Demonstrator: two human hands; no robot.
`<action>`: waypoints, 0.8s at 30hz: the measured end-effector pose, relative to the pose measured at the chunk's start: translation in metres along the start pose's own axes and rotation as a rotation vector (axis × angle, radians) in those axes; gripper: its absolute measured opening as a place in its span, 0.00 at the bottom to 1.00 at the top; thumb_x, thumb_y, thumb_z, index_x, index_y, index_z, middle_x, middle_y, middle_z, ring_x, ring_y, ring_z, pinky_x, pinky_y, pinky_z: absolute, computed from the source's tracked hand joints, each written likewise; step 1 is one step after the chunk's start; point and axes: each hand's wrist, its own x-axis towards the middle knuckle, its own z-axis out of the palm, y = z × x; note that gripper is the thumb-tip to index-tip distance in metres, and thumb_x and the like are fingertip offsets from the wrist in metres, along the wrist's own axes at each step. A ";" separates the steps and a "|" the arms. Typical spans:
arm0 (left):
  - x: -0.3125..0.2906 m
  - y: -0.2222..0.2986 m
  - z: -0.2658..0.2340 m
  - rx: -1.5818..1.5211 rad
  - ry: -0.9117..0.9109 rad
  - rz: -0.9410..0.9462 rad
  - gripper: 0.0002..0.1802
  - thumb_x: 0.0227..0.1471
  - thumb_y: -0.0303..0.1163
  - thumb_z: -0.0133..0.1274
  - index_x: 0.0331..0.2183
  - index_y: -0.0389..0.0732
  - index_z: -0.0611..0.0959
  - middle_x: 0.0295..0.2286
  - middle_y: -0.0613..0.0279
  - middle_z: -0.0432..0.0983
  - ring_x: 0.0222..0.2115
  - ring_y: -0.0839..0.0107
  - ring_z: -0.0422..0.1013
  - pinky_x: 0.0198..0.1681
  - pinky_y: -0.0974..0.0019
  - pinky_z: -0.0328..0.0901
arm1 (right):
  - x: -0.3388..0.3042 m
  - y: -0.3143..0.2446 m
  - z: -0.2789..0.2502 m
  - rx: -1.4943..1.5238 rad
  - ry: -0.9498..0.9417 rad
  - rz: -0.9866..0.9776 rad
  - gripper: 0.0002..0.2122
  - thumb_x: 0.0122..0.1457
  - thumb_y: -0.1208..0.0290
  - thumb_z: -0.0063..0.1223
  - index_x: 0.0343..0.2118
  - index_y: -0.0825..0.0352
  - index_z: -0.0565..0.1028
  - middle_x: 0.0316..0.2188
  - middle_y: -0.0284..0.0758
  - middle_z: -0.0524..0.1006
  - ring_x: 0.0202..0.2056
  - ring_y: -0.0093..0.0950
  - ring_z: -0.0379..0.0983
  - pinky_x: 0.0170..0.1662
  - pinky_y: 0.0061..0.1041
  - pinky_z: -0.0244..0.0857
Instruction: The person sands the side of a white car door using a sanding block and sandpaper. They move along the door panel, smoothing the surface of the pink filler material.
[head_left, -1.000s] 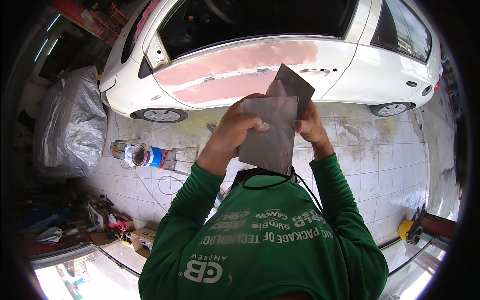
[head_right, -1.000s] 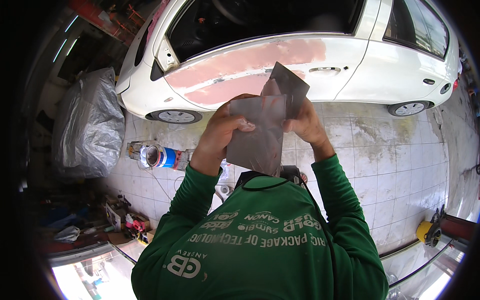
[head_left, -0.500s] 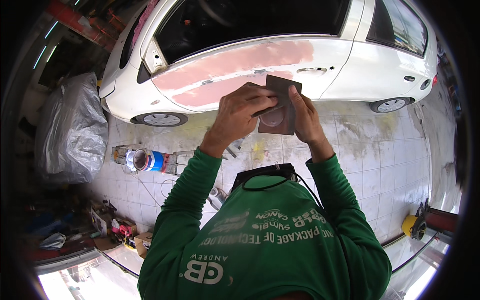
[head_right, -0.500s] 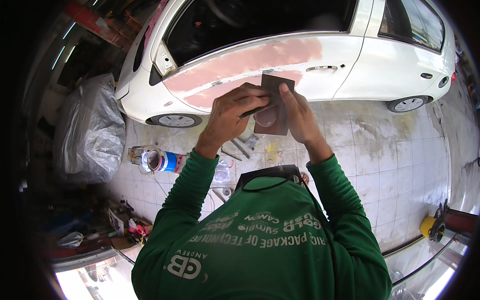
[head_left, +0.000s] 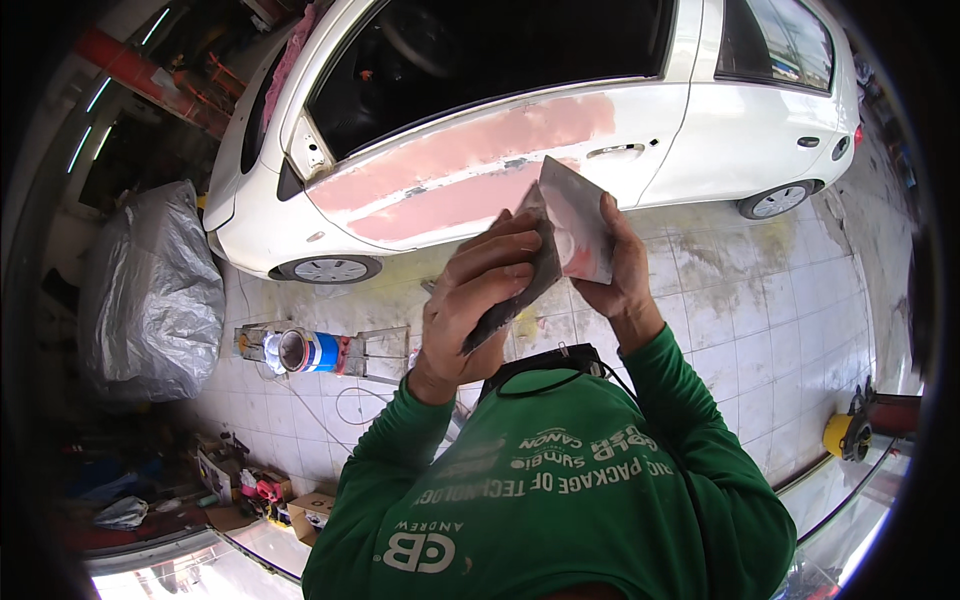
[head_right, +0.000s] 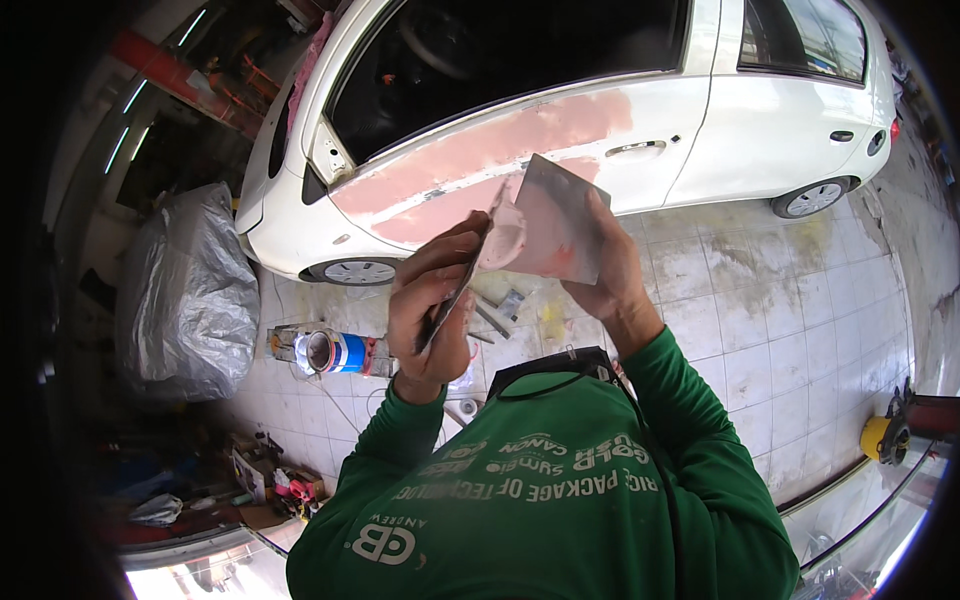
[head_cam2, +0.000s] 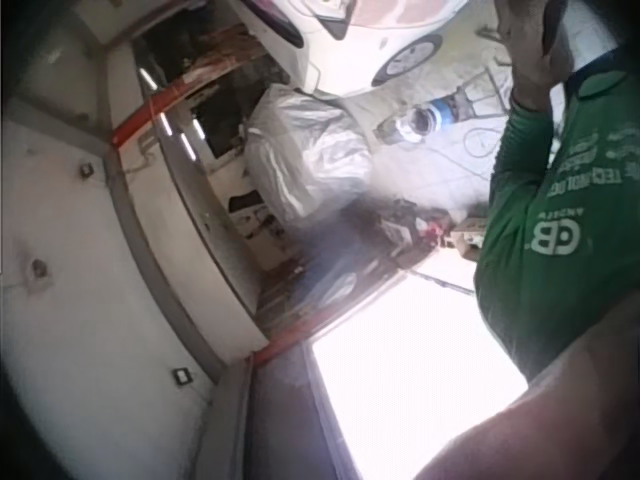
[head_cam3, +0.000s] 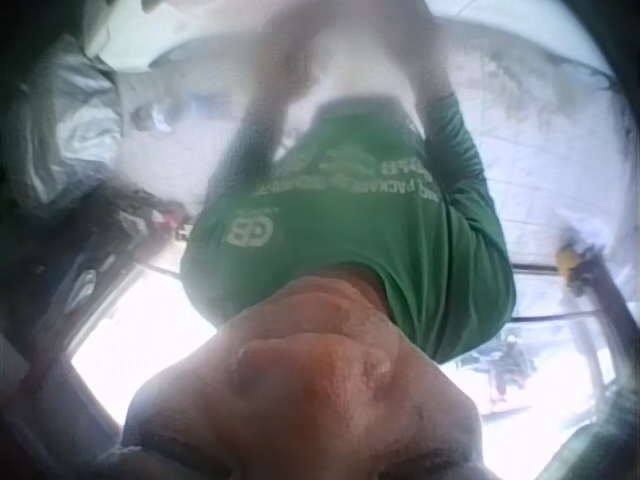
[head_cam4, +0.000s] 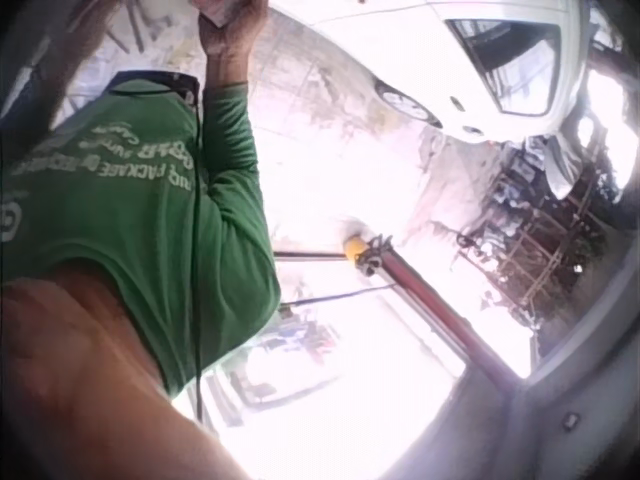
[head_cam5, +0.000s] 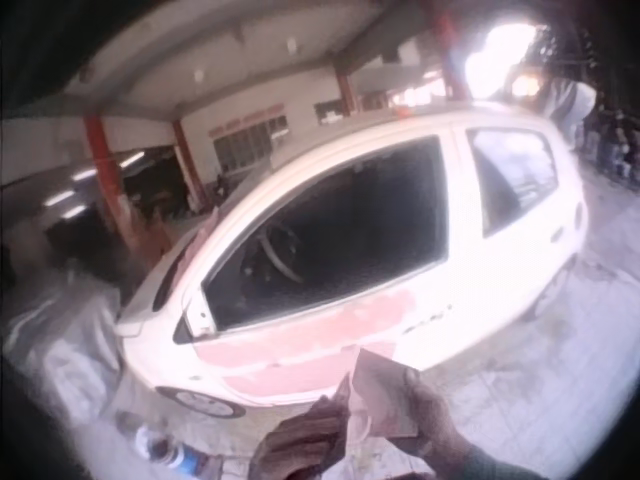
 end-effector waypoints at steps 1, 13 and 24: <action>-0.007 0.000 0.006 -0.027 -0.014 -0.110 0.15 0.57 0.14 0.58 0.46 0.33 0.81 0.54 0.44 0.76 0.59 0.44 0.72 0.62 0.41 0.67 | -0.003 0.009 0.002 0.086 -0.030 0.019 0.27 0.73 0.52 0.47 0.66 0.68 0.66 0.58 0.41 0.76 0.57 0.36 0.75 0.61 0.40 0.70; -0.022 -0.045 -0.013 0.469 -0.371 -0.185 0.27 0.49 0.08 0.49 0.49 0.36 0.86 0.54 0.51 0.78 0.57 0.50 0.74 0.58 0.53 0.72 | -0.003 -0.016 -0.026 -0.082 -0.028 -0.004 0.30 0.75 0.51 0.40 0.69 0.71 0.64 0.61 0.42 0.75 0.59 0.38 0.74 0.61 0.40 0.71; -0.014 -0.053 0.006 0.387 -0.448 -0.174 0.16 0.51 0.14 0.56 0.40 0.40 0.89 0.43 0.61 0.86 0.51 0.57 0.80 0.58 0.56 0.74 | 0.005 -0.023 -0.003 -0.833 0.261 -0.181 0.23 0.75 0.55 0.46 0.55 0.74 0.74 0.44 0.39 0.81 0.40 0.28 0.79 0.43 0.25 0.73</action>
